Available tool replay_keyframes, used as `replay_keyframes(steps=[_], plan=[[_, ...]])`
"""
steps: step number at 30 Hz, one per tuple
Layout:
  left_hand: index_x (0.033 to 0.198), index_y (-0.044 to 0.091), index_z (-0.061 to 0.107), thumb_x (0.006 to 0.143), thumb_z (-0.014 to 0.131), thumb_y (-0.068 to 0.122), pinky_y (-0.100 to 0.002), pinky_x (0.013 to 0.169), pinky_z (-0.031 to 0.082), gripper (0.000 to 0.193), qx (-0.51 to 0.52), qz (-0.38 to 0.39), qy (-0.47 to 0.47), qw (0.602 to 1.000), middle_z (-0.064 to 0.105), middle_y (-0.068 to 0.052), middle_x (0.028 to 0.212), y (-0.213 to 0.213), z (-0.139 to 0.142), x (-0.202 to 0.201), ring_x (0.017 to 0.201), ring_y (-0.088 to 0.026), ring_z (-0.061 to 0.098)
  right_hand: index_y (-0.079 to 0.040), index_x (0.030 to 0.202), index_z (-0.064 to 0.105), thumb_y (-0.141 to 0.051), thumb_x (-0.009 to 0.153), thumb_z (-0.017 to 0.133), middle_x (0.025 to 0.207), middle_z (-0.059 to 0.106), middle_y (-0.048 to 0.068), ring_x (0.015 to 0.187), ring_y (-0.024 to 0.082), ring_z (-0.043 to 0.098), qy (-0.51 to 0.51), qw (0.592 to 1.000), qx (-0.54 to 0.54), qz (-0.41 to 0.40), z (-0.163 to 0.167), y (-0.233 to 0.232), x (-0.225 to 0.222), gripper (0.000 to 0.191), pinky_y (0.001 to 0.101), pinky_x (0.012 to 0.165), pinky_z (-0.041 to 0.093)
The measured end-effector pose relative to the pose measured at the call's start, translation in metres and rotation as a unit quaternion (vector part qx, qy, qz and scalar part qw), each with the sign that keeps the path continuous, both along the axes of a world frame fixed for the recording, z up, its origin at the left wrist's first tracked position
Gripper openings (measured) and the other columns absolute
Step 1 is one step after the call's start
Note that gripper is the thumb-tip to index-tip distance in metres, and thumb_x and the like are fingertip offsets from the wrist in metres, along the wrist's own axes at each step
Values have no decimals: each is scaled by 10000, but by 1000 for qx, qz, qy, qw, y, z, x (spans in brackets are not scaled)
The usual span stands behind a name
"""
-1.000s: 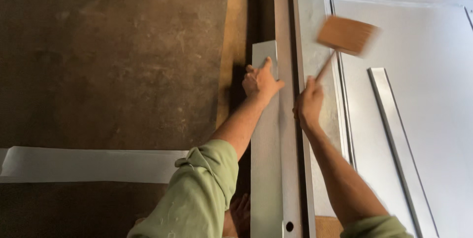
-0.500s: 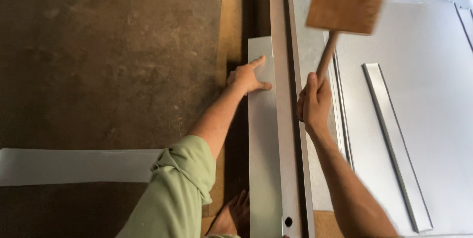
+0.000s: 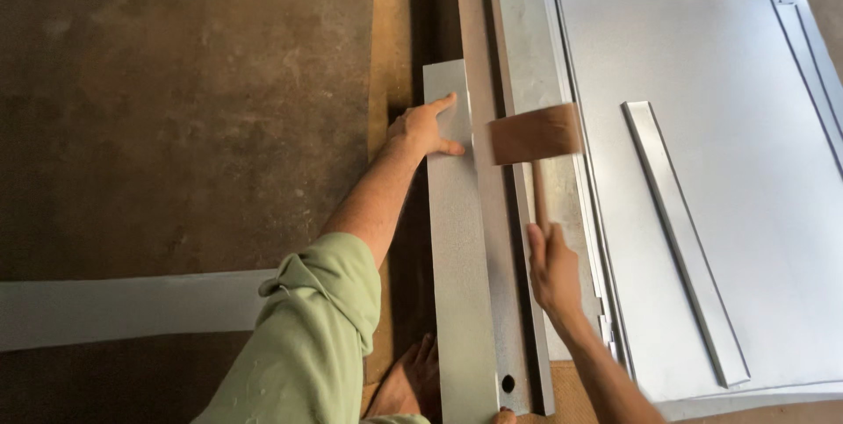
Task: The person sits on the floor and bends long galvanized metal strips by hand, positioning each strip over a metal form and hammering the edge with a wooden mallet to fold it. They reposition the strip repeatedly along its length and set finished strips aside near a stack of metal sheets.
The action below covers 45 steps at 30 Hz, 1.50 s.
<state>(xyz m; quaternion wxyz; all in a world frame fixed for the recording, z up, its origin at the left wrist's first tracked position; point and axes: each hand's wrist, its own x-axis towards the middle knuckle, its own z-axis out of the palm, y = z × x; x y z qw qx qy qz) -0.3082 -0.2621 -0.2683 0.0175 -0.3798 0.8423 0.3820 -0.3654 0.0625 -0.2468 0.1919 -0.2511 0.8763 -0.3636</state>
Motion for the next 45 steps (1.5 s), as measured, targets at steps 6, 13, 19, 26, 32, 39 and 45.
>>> replay_keyframes(steps=[6, 13, 19, 26, 32, 39, 45], plan=[[1569, 448, 298, 553, 983, 531, -475, 1104, 477, 1228, -14, -16, 24, 999, 570, -107, 1465, -3, -13, 1, 1348, -336, 552, -107, 913, 491, -392, 1051, 465, 526, 489, 11, 398, 80, 421, -11, 999, -34, 19, -20, 43, 31, 318, 237, 339, 343], [1612, 448, 293, 598, 907, 543, -455, 1069, 543, 1189, 22, 0, -20, 1000, 606, -74, 1470, -4, -14, 3, 1317, -301, 623, -111, 912, 512, -446, 1119, 344, 613, 449, -54, 466, 35, 399, 22, 994, -102, 27, -49, 14, 13, 428, 210, 367, 356], [1577, 460, 307, 605, 946, 540, -453, 1091, 490, 1166, -28, -12, -21, 999, 579, -66, 1458, -4, -10, 9, 1341, -288, 563, -178, 875, 369, -487, 1082, 425, 537, 347, -54, 362, 50, 325, -193, 922, -326, -87, -47, -43, -8, 376, 234, 283, 268], [1558, 484, 328, 617, 954, 504, -445, 1066, 518, 1130, -3, -6, -43, 999, 568, -76, 1463, -6, -14, 0, 1321, -289, 577, -151, 804, 424, -563, 1063, 408, 502, 399, -37, 331, 66, 370, -111, 973, -200, -9, -37, -90, -35, 487, 277, 245, 314], [1524, 520, 390, 604, 966, 547, -459, 1051, 510, 1085, -35, -5, -24, 999, 567, -73, 1467, 2, -15, 5, 1339, -313, 549, -185, 760, 421, -678, 1014, 275, 504, 360, -94, 332, 61, 320, -208, 966, -141, -63, 9, -82, -27, 574, 266, 247, 262], [1549, 521, 290, 583, 932, 638, -454, 1011, 536, 1166, -9, 9, -41, 999, 545, -121, 1433, 21, -16, 11, 1314, -306, 564, -164, 712, 342, -724, 991, 417, 467, 341, -26, 316, 115, 310, -127, 930, -335, -79, -18, -9, 27, 630, 295, 265, 264], [1570, 525, 273, 619, 927, 608, -429, 1020, 538, 1157, -22, 12, -61, 998, 548, -148, 1434, 26, -2, 9, 1315, -317, 570, -189, 762, 390, -654, 1014, 357, 487, 331, -84, 339, 54, 267, -320, 907, -240, -137, -43, 14, 35, 531, 248, 275, 223]])
